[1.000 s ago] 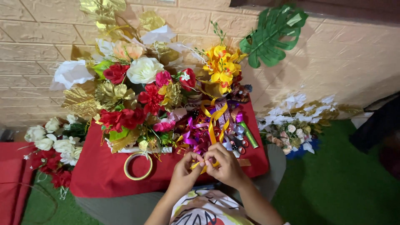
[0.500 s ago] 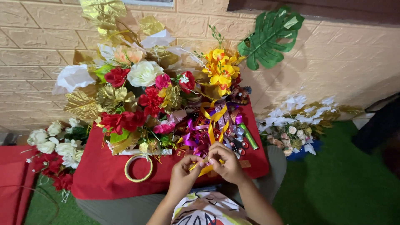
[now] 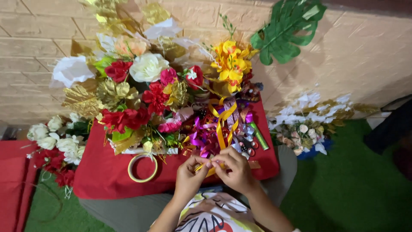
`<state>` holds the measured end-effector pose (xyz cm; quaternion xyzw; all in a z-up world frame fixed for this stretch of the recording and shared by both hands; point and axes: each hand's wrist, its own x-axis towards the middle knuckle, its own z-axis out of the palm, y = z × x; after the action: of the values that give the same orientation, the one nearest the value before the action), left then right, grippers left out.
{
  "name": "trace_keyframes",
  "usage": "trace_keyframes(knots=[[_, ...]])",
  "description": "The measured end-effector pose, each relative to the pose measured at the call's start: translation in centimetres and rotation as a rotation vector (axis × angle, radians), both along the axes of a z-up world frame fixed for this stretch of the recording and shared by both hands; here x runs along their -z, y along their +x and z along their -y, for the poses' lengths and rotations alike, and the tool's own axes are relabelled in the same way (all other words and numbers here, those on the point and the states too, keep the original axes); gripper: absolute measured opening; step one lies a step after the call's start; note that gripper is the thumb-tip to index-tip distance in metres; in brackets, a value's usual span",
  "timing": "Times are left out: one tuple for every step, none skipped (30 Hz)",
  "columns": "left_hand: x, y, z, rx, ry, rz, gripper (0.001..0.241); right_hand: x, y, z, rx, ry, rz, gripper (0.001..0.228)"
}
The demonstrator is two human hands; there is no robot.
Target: The person sits on the floor and arranges decorative items on a red table. They handle a green glittery tube, a white tube, and a yellow ribbon, placing them among artificial flowers and other ribbons.
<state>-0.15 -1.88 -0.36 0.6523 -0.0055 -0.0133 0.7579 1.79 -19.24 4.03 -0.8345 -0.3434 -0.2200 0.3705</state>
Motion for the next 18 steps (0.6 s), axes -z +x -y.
trace_keyframes(knots=[[-0.2,0.0,0.0,0.002,0.001,-0.012,0.008,0.1,0.0,-0.1,0.002,0.001,-0.012,0.007],[-0.3,-0.1,0.0,-0.003,0.004,0.011,0.009,0.3,0.0,-0.2,0.027,-0.021,0.002,0.005],[-0.5,-0.2,0.1,-0.009,0.006,0.03,0.01,0.4,0.0,-0.3,0.051,-0.046,0.012,0.004],[-0.3,-0.5,0.2,-0.007,0.005,0.015,0.01,0.7,-0.2,-0.3,0.053,-0.047,-0.003,0.004],[-0.3,-0.3,0.2,-0.007,0.026,0.009,0.01,0.9,0.0,-0.3,0.029,0.009,-0.04,0.007],[-0.4,-0.2,0.2,-0.008,0.046,0.003,0.011,1.0,0.3,-0.4,0.005,0.065,-0.077,0.01],[-0.3,0.0,0.2,-0.008,0.047,0.007,0.011,1.0,0.4,-0.5,0.005,0.066,-0.074,0.01],[-0.4,0.1,0.2,-0.006,0.055,0.003,0.012,0.9,0.6,-0.6,0.003,0.131,-0.139,0.014],[-0.3,0.3,0.3,-0.004,0.062,0.0,0.012,0.8,0.8,-0.7,0.001,0.195,-0.202,0.019],[-0.1,0.3,0.3,-0.004,0.063,0.005,0.012,1.2,0.8,-0.7,0.001,0.195,-0.197,0.019],[0.0,0.4,0.4,-0.004,0.042,-0.013,0.013,1.6,1.0,-0.6,0.0,0.237,-0.239,0.018],[0.2,0.5,0.4,-0.003,0.02,-0.03,0.013,1.9,1.2,-0.6,-0.001,0.279,-0.281,0.016],[0.5,0.6,0.5,-0.006,0.021,-0.024,0.013,2.3,1.4,-0.6,-0.005,0.28,-0.275,0.016],[0.9,0.8,0.5,-0.007,0.014,-0.047,0.014,2.8,1.6,-0.5,-0.02,0.345,-0.334,0.015],[1.3,0.7,0.5,-0.009,0.006,-0.075,0.016,3.4,1.5,-0.5,-0.036,0.41,-0.399,0.015],[1.3,0.8,0.4,-0.013,0.005,-0.076,0.016,3.8,1.7,-0.3,-0.04,0.409,-0.4,0.015],[1.3,0.7,0.3,-0.005,0.001,-0.057,0.017,4.1,1.8,0.0,-0.047,0.465,-0.457,0.014],[1.3,0.7,0.2,0.002,-0.004,-0.038,0.017,4.5,1.9,0.2,-0.055,0.521,-0.514,0.012]])
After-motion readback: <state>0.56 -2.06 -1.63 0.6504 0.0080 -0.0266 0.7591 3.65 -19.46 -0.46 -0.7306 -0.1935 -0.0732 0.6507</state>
